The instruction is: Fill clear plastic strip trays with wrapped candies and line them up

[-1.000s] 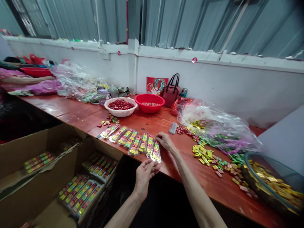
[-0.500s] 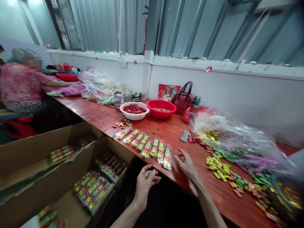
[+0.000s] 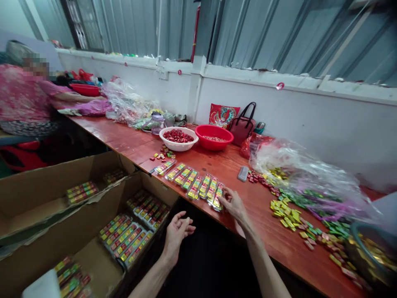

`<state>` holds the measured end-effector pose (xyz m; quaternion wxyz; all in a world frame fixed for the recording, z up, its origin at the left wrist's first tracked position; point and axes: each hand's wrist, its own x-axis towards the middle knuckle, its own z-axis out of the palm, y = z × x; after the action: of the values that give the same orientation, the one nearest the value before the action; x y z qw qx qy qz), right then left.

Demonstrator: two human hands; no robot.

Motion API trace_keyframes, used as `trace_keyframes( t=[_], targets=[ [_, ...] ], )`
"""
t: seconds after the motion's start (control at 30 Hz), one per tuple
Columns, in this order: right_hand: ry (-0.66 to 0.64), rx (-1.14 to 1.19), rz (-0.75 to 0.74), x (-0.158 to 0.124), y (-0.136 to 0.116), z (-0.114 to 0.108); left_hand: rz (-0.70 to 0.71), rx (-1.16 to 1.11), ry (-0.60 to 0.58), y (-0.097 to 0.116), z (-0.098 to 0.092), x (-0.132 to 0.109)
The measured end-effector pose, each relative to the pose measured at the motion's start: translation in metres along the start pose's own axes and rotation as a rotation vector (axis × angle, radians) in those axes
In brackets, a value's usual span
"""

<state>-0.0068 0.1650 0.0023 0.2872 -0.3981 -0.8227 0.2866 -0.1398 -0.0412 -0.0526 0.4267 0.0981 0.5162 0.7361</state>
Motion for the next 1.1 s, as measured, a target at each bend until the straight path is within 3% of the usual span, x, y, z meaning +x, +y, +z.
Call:
trace_keyframes(
  t=[0.4,0.67,0.77,0.87,1.0,1.1],
  targets=[
    [-0.007,-0.025,-0.010,0.022,-0.021,0.029,-0.031,0.038,-0.016,-0.013,-0.006,0.000],
    [0.021,-0.030,-0.021,0.025,-0.021,0.037,-0.048,0.070,-0.053,-0.019,-0.004,0.000],
    [0.056,-0.047,-0.016,0.026,-0.011,0.025,-0.079,0.081,-0.054,-0.019,-0.002,0.000],
    [0.175,-0.127,0.021,0.034,0.004,0.000,-0.088,0.094,-0.048,-0.021,0.004,-0.003],
    [0.334,-0.315,0.194,0.060,0.026,-0.037,-0.067,0.114,-0.048,-0.024,0.020,-0.011],
    [0.372,-0.343,0.266,0.086,0.039,-0.048,-0.066,0.139,-0.095,-0.026,0.035,-0.019]
  ],
)
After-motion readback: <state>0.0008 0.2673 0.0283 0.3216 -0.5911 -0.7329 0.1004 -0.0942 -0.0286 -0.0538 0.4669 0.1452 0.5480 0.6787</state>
